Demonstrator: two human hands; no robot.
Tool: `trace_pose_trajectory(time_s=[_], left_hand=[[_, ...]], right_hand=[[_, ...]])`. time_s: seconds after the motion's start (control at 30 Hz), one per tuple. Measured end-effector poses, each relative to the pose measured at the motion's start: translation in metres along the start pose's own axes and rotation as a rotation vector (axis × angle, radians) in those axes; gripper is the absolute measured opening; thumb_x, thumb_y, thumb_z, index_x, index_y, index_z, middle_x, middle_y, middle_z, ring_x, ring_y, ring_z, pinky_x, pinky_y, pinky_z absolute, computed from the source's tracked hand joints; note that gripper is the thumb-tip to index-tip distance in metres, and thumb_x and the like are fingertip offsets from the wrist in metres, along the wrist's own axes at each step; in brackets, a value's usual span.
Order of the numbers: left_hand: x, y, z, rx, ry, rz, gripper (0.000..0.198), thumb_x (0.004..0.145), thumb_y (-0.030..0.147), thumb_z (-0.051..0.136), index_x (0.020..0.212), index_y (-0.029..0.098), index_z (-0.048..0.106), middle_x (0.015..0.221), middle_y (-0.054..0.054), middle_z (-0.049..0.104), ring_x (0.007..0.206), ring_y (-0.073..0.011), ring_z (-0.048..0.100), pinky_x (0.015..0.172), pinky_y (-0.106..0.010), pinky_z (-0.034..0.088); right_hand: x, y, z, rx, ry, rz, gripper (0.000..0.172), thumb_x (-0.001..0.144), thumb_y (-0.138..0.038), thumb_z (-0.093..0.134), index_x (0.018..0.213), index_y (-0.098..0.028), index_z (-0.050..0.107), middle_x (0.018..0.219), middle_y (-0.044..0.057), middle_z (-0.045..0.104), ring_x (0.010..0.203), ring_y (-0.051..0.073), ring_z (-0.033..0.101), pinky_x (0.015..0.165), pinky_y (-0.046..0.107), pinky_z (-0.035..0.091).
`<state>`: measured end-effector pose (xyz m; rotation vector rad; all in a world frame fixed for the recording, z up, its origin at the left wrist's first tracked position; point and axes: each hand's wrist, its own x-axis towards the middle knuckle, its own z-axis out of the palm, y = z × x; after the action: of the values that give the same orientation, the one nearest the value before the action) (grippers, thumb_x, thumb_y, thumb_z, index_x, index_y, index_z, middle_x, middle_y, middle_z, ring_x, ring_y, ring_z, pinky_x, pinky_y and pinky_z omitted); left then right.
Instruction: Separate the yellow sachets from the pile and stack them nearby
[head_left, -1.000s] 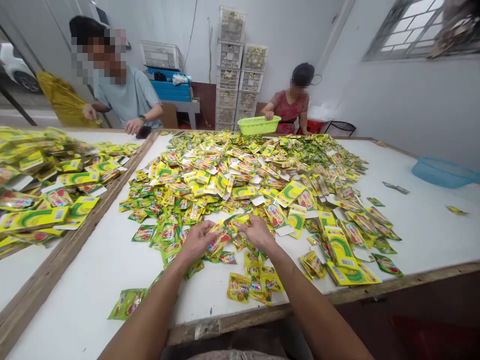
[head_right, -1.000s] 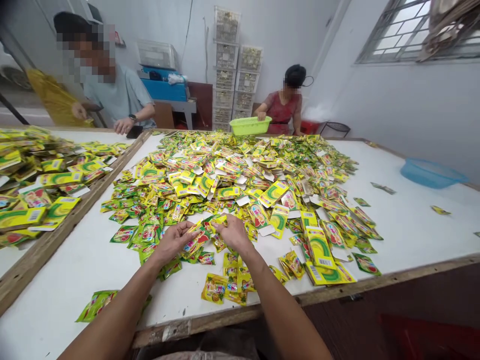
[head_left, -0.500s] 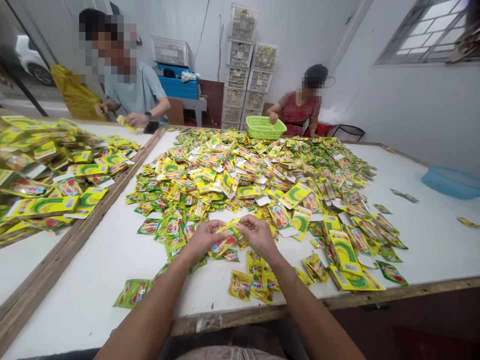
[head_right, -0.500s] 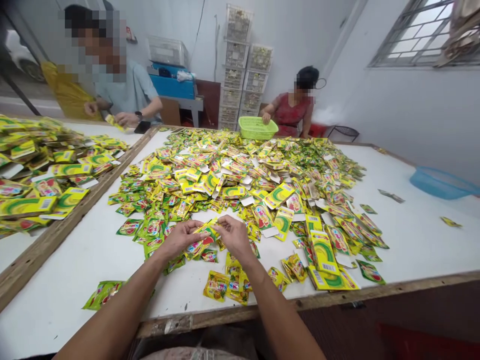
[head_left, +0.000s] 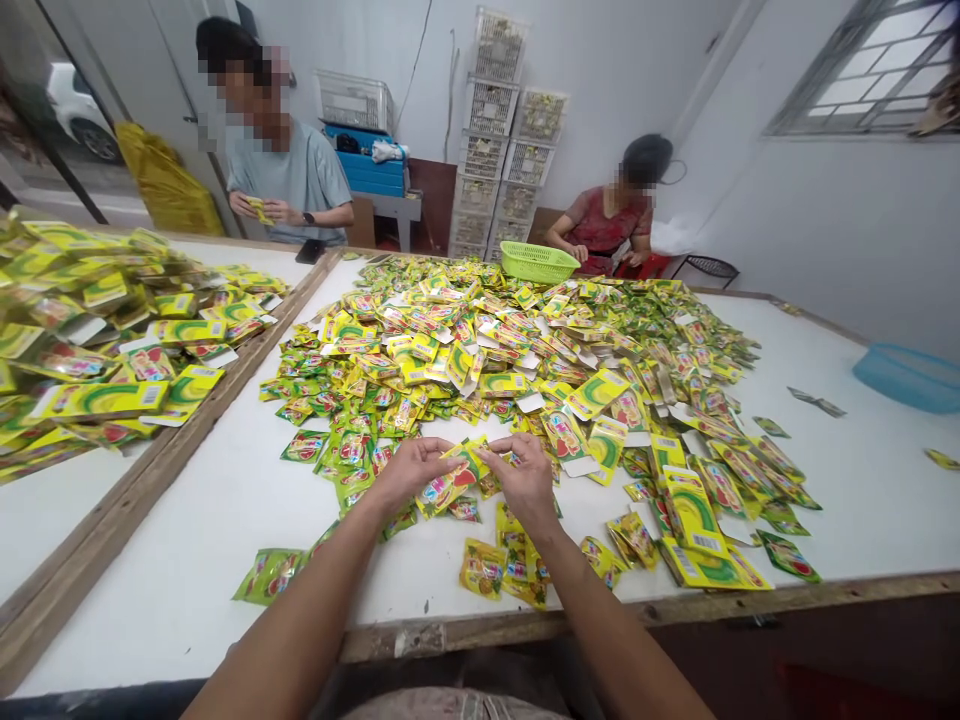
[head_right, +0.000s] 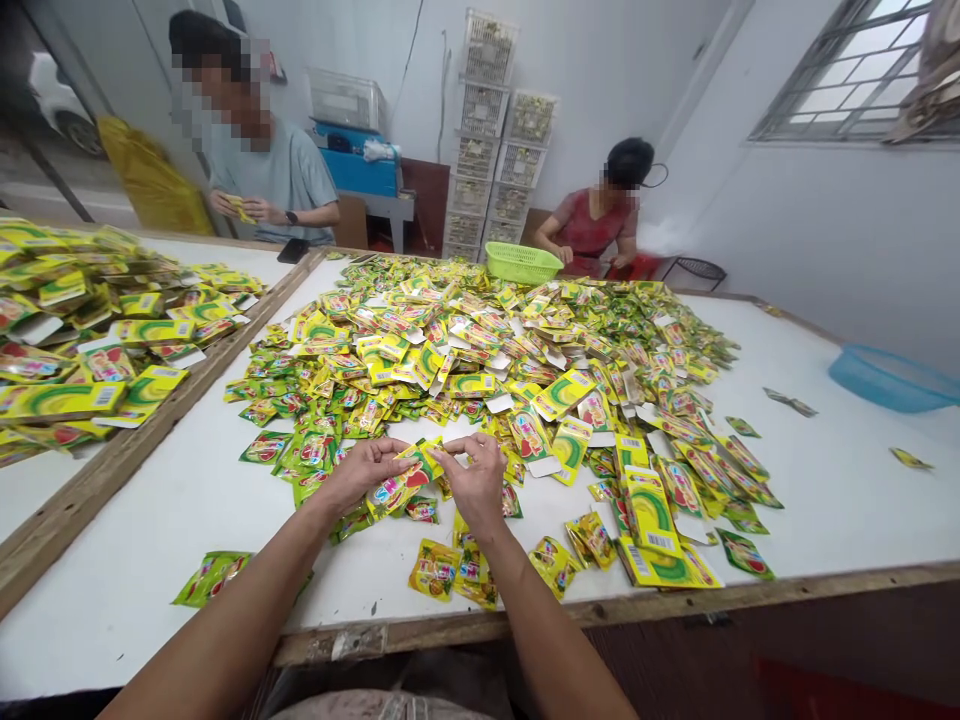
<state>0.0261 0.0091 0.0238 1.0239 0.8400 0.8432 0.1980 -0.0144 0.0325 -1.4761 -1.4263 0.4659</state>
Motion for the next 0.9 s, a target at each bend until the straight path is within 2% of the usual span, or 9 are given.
trace_pose_trajectory(time_s=[0.23, 0.33, 0.43, 0.5, 0.63, 0.7, 0.8, 0.83, 0.9], left_hand=[[-0.002, 0.001, 0.002, -0.037, 0.022, -0.009, 0.040, 0.053, 0.040, 0.080, 0.079, 0.013, 0.068, 0.069, -0.004, 0.068, 0.061, -0.0157, 0.061, 0.059, -0.025, 0.045], [0.000, 0.000, 0.001, -0.046, 0.020, 0.011, 0.036, 0.055, 0.039, 0.079, 0.078, 0.014, 0.068, 0.069, -0.002, 0.069, 0.062, -0.0149, 0.061, 0.061, -0.025, 0.045], [0.000, -0.002, 0.000, -0.040, 0.007, 0.016, 0.035, 0.055, 0.037, 0.079, 0.079, 0.014, 0.069, 0.067, -0.002, 0.069, 0.060, -0.0141, 0.060, 0.060, -0.024, 0.045], [-0.001, -0.003, 0.001, -0.031, 0.016, 0.000, 0.035, 0.054, 0.036, 0.080, 0.078, 0.014, 0.068, 0.063, -0.002, 0.067, 0.058, -0.0142, 0.059, 0.058, -0.024, 0.044], [-0.005, 0.001, 0.007, -0.030, 0.013, -0.037, 0.036, 0.058, 0.043, 0.075, 0.078, 0.014, 0.066, 0.065, -0.003, 0.067, 0.059, -0.0158, 0.060, 0.059, -0.027, 0.046], [-0.012, 0.010, 0.004, 0.040, 0.023, -0.053, 0.039, 0.057, 0.044, 0.075, 0.081, 0.016, 0.064, 0.069, -0.004, 0.069, 0.060, -0.0169, 0.061, 0.058, -0.028, 0.046], [-0.031, 0.034, -0.022, 0.319, 0.229, -0.078, 0.048, 0.055, 0.046, 0.076, 0.090, 0.016, 0.063, 0.066, -0.003, 0.068, 0.058, -0.0189, 0.060, 0.052, -0.027, 0.043], [-0.040, 0.045, -0.038, 0.437, 0.380, -0.078, 0.053, 0.057, 0.049, 0.074, 0.096, 0.016, 0.063, 0.065, -0.002, 0.068, 0.059, -0.0200, 0.060, 0.051, -0.027, 0.042], [-0.059, 0.065, -0.077, 0.626, 0.824, -0.043, 0.057, 0.063, 0.054, 0.067, 0.105, 0.017, 0.060, 0.077, -0.002, 0.069, 0.071, -0.0236, 0.062, 0.057, -0.030, 0.045]], right_hand=[[-0.006, -0.004, 0.002, 0.069, -0.129, -0.001, 0.013, 0.070, -0.035, 0.065, 0.069, -0.023, 0.071, 0.080, 0.005, 0.061, 0.089, 0.022, 0.054, 0.086, 0.037, 0.040], [-0.007, -0.006, 0.001, 0.136, -0.267, 0.076, 0.023, 0.078, -0.038, 0.056, 0.075, -0.024, 0.073, 0.092, 0.007, 0.064, 0.106, 0.023, 0.052, 0.091, 0.037, 0.039], [-0.008, -0.010, 0.001, 0.111, -0.396, 0.093, 0.021, 0.078, -0.039, 0.057, 0.076, -0.024, 0.073, 0.090, 0.006, 0.068, 0.118, 0.026, 0.045, 0.099, 0.042, 0.033], [-0.010, -0.011, 0.006, 0.122, -0.434, 0.093, 0.018, 0.075, -0.037, 0.061, 0.081, -0.024, 0.071, 0.084, 0.004, 0.069, 0.108, 0.025, 0.053, 0.095, 0.043, 0.038], [-0.014, -0.011, 0.017, 0.311, -0.494, 0.188, 0.029, 0.077, -0.039, 0.056, 0.099, -0.019, 0.060, 0.072, 0.002, 0.066, 0.068, 0.018, 0.062, 0.066, 0.032, 0.049], [-0.012, -0.010, 0.017, 0.300, -0.439, 0.159, 0.031, 0.078, -0.039, 0.055, 0.102, -0.019, 0.057, 0.076, 0.003, 0.066, 0.071, 0.017, 0.062, 0.065, 0.030, 0.049], [0.000, -0.001, 0.000, 0.020, -0.124, 0.071, 0.028, 0.079, -0.037, 0.053, 0.099, -0.019, 0.060, 0.098, 0.008, 0.065, 0.094, 0.021, 0.058, 0.082, 0.033, 0.045], [0.007, 0.004, -0.009, -0.076, -0.009, 0.081, 0.029, 0.079, -0.036, 0.052, 0.100, -0.018, 0.060, 0.106, 0.011, 0.062, 0.102, 0.023, 0.054, 0.089, 0.037, 0.041], [0.021, 0.018, -0.032, -0.173, 0.128, 0.136, 0.037, 0.079, -0.035, 0.049, 0.108, -0.012, 0.057, 0.117, 0.018, 0.055, 0.115, 0.031, 0.042, 0.098, 0.048, 0.029]])
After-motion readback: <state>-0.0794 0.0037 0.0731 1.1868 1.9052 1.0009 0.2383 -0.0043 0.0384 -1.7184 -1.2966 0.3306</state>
